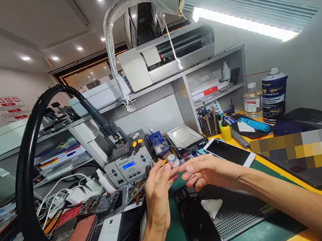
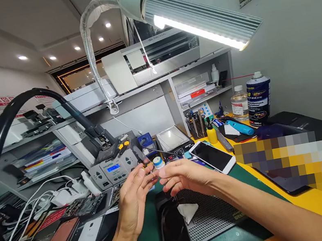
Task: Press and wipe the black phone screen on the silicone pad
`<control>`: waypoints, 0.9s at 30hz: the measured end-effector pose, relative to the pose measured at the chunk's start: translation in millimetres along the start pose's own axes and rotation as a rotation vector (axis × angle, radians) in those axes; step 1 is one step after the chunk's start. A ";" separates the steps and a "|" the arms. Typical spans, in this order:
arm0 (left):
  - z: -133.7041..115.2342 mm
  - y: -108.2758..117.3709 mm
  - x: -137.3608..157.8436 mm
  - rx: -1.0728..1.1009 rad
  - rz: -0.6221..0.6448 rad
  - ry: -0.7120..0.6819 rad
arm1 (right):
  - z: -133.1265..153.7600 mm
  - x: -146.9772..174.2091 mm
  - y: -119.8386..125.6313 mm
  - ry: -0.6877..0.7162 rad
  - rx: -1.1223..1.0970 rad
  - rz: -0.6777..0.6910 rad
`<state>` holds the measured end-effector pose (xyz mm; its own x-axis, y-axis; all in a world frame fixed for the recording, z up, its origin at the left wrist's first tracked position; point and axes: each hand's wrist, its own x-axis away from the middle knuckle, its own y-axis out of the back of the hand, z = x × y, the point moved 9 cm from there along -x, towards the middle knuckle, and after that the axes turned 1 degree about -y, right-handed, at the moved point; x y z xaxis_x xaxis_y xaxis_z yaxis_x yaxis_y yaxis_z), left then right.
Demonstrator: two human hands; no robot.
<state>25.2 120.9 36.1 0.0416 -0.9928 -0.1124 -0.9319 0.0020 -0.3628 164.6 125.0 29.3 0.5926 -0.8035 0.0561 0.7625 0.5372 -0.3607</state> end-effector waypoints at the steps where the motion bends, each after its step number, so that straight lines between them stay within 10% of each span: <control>1: 0.3 0.9 -0.6 0.015 0.003 0.011 | -1.7 0.7 0.2 -0.042 -0.056 0.013; 18: 6.4 3.5 -8.4 0.204 0.026 0.089 | -8.3 3.0 -8.0 -0.208 -0.364 0.194; 27: 4.5 17.0 -12.9 0.137 -0.049 0.033 | 22.3 3.3 24.9 0.076 0.098 -0.121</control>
<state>10.4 134.3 27.2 0.0718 -0.9955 -0.0623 -0.8711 -0.0322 -0.4900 191.3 141.4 41.3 0.4766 -0.8788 0.0220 0.8509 0.4549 -0.2629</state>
